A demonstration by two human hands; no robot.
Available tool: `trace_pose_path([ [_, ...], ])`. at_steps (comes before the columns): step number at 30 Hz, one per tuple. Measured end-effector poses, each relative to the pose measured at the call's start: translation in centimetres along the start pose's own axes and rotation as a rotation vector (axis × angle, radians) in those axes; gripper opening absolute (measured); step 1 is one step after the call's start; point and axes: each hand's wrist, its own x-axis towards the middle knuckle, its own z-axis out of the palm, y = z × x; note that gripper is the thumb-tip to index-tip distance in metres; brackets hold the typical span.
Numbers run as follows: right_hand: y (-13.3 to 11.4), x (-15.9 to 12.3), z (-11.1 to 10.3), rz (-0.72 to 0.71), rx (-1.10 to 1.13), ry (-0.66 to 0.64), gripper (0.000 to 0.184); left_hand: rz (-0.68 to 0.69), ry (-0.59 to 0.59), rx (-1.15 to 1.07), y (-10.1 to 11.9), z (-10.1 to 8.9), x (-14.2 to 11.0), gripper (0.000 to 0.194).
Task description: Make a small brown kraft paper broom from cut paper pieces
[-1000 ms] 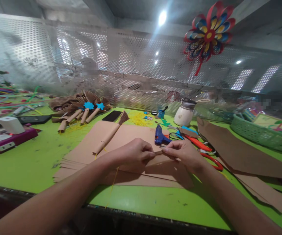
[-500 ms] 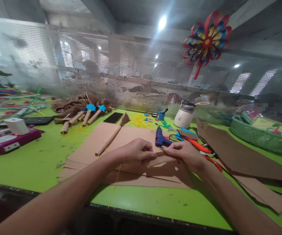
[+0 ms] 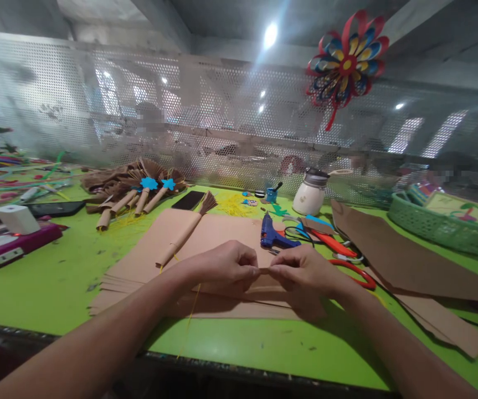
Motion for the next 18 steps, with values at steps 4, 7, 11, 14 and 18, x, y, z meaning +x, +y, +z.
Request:
trace_pose_path([
  [4, -0.4, 0.0, -0.2, -0.019, -0.028, 0.047, 0.018, -0.001, -0.047, -0.086, -0.1, -0.4, 0.0, 0.024],
  [7, -0.5, -0.1, -0.3, 0.012, 0.031, 0.033, 0.022, -0.012, -0.054, -0.091, -0.2, -0.6, 0.0, 0.023],
  [11, -0.1, -0.1, -0.4, 0.064, 0.083, 0.021, 0.021, -0.047, -0.003, 0.003, -0.3, -0.8, 0.1, 0.022],
  [14, 0.4, 0.0, -0.3, 0.079, 0.174, -0.001, 0.022, -0.037, 0.04, 0.04, -0.3, -0.8, 0.3, 0.024],
  [18, 0.6, 0.2, 0.4, 0.079, 0.236, 0.022, 0.021, -0.005, 0.115, -0.017, -0.2, -0.2, 0.4, 0.02],
])
